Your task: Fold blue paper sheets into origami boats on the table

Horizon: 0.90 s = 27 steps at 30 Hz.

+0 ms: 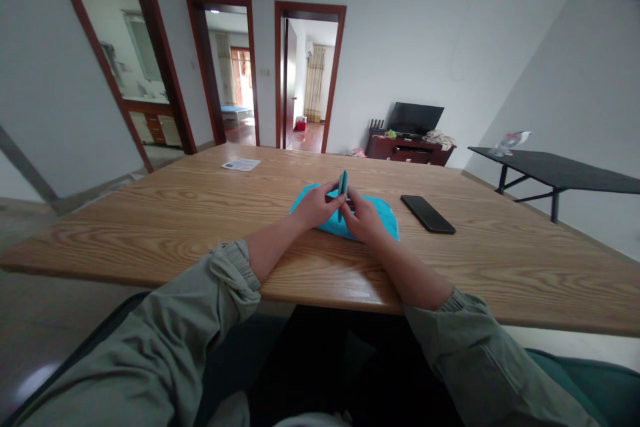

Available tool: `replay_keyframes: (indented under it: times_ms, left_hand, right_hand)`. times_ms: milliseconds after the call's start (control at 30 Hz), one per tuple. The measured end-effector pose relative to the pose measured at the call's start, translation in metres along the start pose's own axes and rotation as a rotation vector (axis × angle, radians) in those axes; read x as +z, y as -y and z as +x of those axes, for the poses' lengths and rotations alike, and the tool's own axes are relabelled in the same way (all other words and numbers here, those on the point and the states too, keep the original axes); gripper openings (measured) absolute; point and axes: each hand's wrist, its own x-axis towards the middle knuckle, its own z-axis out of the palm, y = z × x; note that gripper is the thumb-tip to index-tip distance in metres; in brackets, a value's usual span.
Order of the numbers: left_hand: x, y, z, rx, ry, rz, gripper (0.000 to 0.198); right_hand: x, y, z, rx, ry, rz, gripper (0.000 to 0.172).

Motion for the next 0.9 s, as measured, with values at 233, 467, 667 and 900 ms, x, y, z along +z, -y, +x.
replay_keyframes:
  times_ms: [233,467,667,900]
  left_hand:
    - [0.0,0.001,0.002,-0.049,-0.078,0.05,0.029]
    - [-0.003,0.001,0.002,-0.055,-0.112,0.29,0.03]
    - [-0.006,0.017,0.008,-0.264,-0.059,-0.09,0.035]
    - [-0.02,0.007,0.003,-0.583,0.271,-0.75,0.058]
  right_hand:
    - [0.004,-0.001,0.002,0.053,-0.028,-0.011,0.038]
    - [0.007,-0.004,0.007,0.11,-0.105,-0.155,0.035]
    - [0.003,-0.023,0.005,0.149,-0.039,0.012,0.055]
    - [-0.004,-0.028,0.005,0.103,-0.088,0.046,0.048]
